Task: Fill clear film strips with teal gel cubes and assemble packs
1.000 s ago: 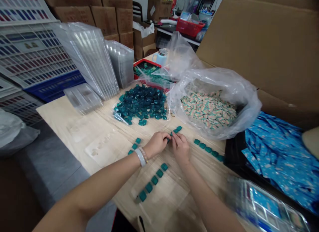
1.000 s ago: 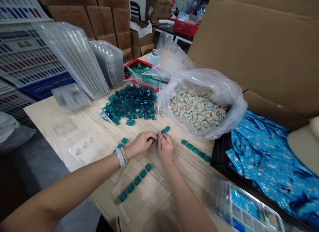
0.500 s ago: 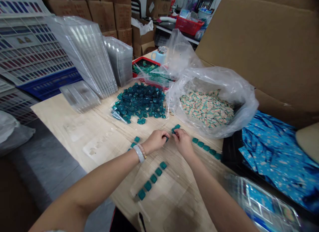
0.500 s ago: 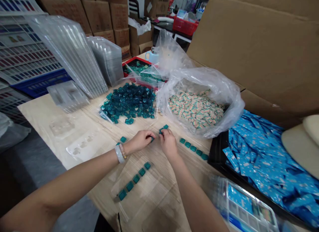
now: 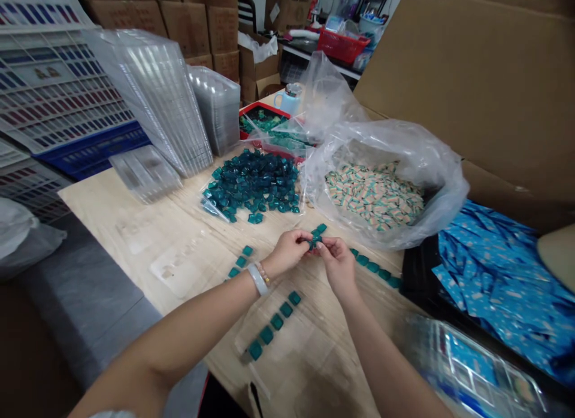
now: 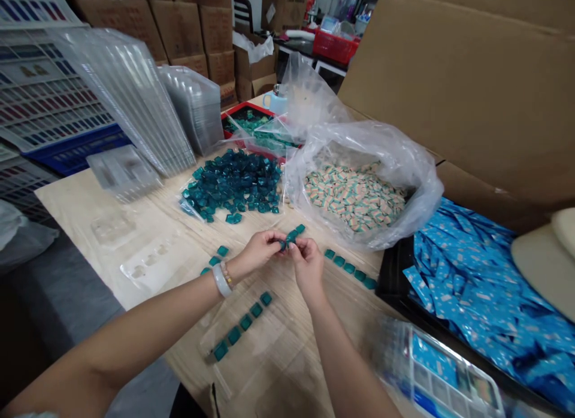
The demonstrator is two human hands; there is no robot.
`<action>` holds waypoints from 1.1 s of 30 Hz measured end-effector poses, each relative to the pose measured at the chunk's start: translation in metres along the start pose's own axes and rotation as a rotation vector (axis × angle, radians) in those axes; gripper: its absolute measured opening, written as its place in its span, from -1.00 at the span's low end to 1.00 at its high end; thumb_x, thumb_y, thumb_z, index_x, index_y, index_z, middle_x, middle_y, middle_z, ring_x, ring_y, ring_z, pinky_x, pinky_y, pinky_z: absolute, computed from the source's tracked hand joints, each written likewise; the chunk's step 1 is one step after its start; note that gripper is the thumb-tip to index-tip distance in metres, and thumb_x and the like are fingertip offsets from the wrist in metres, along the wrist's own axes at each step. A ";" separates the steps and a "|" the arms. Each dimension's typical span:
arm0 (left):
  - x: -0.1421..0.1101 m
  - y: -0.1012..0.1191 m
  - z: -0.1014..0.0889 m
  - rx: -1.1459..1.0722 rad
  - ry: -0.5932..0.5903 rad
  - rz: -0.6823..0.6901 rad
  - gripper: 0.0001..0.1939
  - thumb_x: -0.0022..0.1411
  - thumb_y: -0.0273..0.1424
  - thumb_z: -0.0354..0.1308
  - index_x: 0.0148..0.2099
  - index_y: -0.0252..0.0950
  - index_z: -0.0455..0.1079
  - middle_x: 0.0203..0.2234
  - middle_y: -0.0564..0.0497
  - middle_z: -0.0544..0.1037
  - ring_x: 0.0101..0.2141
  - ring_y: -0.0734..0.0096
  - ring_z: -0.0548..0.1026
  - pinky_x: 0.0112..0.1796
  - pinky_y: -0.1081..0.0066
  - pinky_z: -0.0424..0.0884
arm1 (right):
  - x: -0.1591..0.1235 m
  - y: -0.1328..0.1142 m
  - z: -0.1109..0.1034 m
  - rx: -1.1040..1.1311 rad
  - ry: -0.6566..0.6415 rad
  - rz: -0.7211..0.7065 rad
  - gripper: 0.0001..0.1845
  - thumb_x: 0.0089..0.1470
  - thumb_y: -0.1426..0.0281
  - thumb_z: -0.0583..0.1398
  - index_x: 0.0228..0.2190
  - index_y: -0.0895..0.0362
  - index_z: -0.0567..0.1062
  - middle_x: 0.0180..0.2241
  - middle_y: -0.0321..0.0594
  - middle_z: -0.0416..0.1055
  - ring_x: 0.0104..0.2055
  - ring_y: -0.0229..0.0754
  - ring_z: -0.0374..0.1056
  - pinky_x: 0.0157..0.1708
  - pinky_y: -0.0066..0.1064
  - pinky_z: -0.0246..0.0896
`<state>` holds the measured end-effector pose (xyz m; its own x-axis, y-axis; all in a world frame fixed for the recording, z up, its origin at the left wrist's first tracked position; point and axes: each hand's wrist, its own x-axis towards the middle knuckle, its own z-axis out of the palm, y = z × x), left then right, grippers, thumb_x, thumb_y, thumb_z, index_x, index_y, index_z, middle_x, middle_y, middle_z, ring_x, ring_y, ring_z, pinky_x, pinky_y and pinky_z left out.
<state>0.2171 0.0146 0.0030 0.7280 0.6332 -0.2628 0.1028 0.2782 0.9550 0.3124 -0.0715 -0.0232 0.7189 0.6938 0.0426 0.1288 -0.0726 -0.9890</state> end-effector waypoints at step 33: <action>-0.004 -0.011 -0.025 0.634 -0.022 0.245 -0.72 -0.07 -0.64 -0.06 -0.37 -0.35 0.43 -0.41 0.01 0.52 -0.35 0.45 0.42 -0.22 0.44 0.32 | 0.034 -0.028 0.023 -1.395 -0.446 -0.214 -0.89 -0.01 0.51 0.06 -0.43 0.21 0.40 -0.34 0.01 0.37 -0.44 -0.19 0.34 -0.51 -0.45 0.10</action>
<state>0.1960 0.0275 -0.0099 0.7939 0.6072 -0.0325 0.3058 -0.3524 0.8845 0.3172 -0.0292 0.0022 0.3707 0.9189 -0.1346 0.9257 -0.3773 -0.0265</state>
